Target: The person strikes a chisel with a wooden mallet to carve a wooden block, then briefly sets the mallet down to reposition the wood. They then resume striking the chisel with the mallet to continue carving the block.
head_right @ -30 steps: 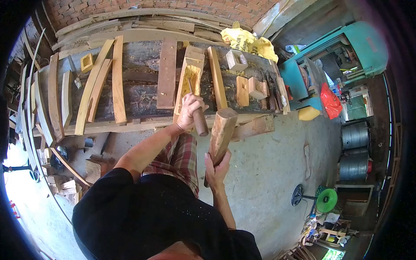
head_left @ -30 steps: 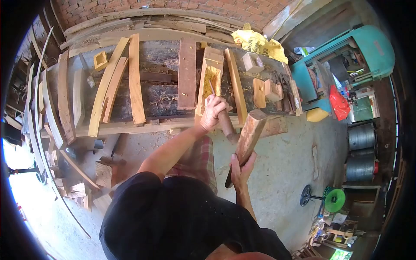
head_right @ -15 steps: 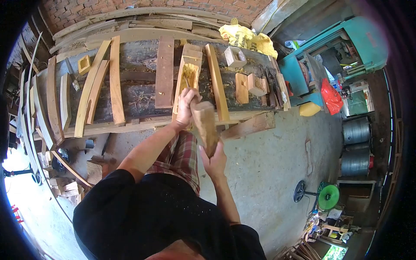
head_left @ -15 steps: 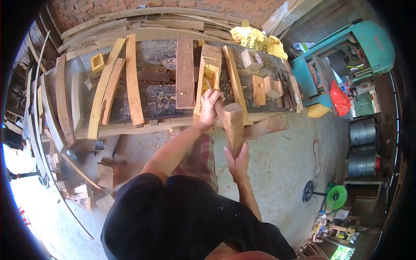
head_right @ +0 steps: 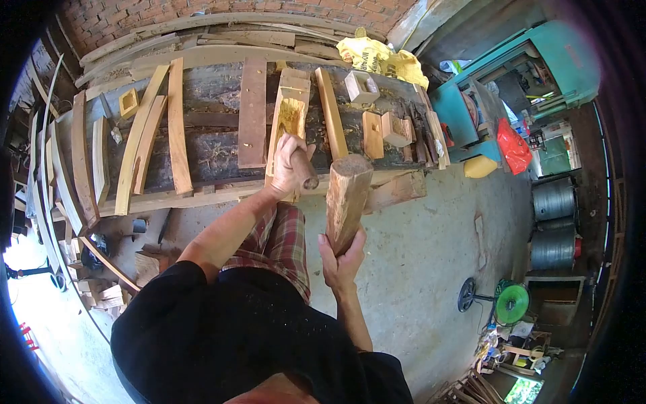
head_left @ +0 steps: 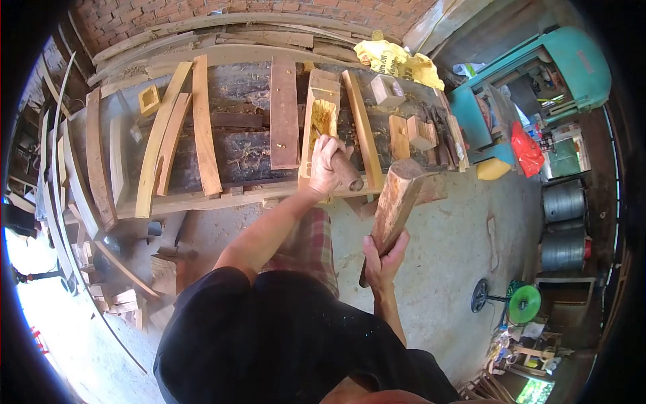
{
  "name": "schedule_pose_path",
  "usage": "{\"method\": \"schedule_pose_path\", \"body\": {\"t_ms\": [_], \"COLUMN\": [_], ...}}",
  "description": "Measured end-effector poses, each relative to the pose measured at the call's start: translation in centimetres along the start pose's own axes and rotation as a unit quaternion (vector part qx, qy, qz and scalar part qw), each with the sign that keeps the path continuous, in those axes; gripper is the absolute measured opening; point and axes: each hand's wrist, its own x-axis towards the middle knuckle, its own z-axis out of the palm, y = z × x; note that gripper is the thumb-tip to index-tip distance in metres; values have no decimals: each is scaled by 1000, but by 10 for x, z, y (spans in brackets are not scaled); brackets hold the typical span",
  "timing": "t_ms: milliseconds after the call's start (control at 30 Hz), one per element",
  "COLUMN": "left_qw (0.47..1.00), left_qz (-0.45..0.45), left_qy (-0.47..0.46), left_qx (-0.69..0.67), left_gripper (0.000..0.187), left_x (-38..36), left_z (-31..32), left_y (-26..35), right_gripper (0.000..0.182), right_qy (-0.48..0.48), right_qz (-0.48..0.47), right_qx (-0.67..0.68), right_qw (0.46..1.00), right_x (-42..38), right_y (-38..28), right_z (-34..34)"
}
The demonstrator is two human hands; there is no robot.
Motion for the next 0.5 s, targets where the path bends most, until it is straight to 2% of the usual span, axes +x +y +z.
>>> {"method": "schedule_pose_path", "body": {"t_ms": [67,133,167,200,233,267,300,367,400,433,500], "left_qw": [1000,999,999,999,1000,999,999,999,997,997,999], "left_qz": [-5,-1,4,4,19,35,36,-28,-12,-18,-7], "left_qy": [-5,-7,-11,-13,-10,-6,-7,-32,-31,-33,-15], "left_qx": [30,31,31,32,19,6,6,7,63,67,41], "left_gripper": [26,25,24,24,24,23,23,24,26,26,27], "left_x": [8,9,8,4,-3,-7,-9,-5,-3,-5,-2], "left_z": [1,2,2,2,2,3,3,2,0,-3,-3], "left_y": [2,2,2,0,-3,-7,-7,-11,-9,-8,-6], "right_gripper": [58,55,55,54,53,46,46,40,48,48,59], "right_qy": [3,103,103,23,-56,84,86,18,-9,-13,85], "right_qz": [-6,-142,-141,-194,-245,-200,-200,19,64,69,-63], "right_qx": [1,63,63,-29,-120,-126,-126,-64,-23,-22,63], "right_qw": [1000,982,983,980,960,968,968,998,998,997,992], "right_x": [0,-1,-2,-3,2,5,2,6,3,-1,-7], "right_y": [2,25,47,74,68,61,59,60,65,70,75], "right_z": [0,1,0,-1,2,27,31,40,31,26,21]}}
